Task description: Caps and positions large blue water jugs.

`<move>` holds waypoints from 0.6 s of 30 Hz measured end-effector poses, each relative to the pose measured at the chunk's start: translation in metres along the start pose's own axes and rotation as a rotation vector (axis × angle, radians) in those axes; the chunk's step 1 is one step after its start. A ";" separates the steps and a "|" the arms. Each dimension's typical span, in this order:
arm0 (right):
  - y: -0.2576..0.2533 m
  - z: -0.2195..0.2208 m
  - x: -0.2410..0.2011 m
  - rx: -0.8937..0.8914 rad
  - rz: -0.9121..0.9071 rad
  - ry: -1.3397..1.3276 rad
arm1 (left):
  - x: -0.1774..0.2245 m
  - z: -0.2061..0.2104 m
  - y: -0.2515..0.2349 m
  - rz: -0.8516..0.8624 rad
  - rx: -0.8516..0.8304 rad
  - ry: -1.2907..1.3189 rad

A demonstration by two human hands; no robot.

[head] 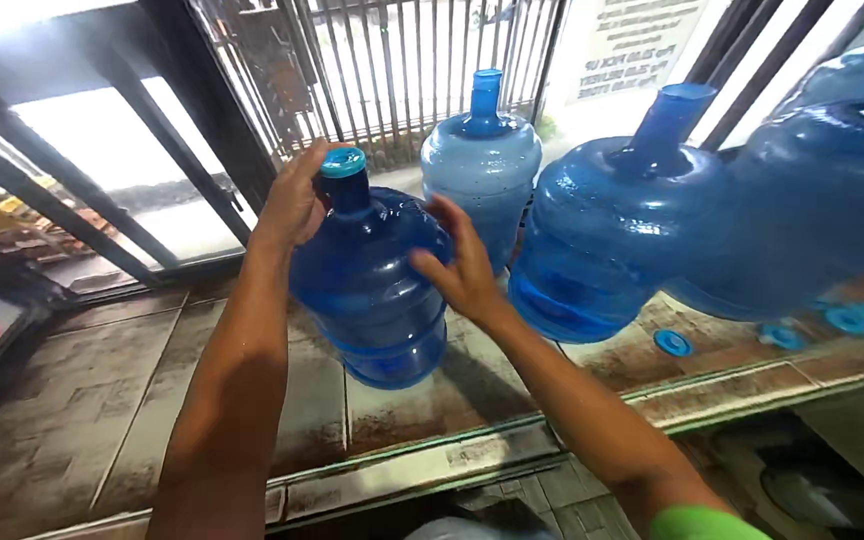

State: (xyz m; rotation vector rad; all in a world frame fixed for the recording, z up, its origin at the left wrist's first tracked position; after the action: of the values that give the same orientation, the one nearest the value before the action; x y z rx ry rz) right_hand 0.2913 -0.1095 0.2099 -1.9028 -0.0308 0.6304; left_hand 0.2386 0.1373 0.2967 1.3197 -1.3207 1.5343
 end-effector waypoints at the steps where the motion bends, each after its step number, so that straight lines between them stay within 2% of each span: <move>1: 0.046 -0.002 0.010 0.045 0.036 0.002 | -0.006 -0.004 -0.003 -0.008 -0.088 0.010; 3: 0.134 0.008 0.037 0.062 0.240 -0.016 | -0.010 -0.007 -0.014 -0.023 -0.207 -0.006; 5: 0.201 0.027 0.053 -0.068 0.434 -0.027 | -0.007 0.002 -0.019 0.002 -0.272 -0.070; 7: 0.238 0.047 0.059 -0.188 0.478 -0.033 | -0.005 0.013 -0.013 0.028 -0.195 -0.083; 10: 0.243 0.077 0.055 -0.164 0.394 0.012 | 0.002 0.027 0.005 0.077 0.040 -0.108; 13: 0.228 0.097 0.051 -0.096 0.479 0.015 | 0.012 0.031 0.030 0.038 0.241 -0.185; 16: 0.219 0.112 0.047 -0.107 0.496 -0.015 | 0.017 0.015 0.058 -0.021 0.386 -0.182; 18: 0.216 0.126 0.037 -0.142 0.525 -0.074 | 0.019 0.000 0.073 -0.038 0.424 -0.164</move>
State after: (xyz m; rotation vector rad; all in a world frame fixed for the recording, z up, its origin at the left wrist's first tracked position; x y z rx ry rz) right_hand 0.2113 -0.0811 -0.0279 -2.0337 0.3979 1.0737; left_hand 0.1657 0.1190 0.2972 1.7532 -1.0918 1.7742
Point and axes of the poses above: each hand's wrist, its own y-axis away from the middle knuckle, its own z-axis out of the palm, x = y × z, the point moved 2 cm from there along -y, towards the middle knuckle, and after that the axes turned 15 degrees about -z, right-handed, at the moved point
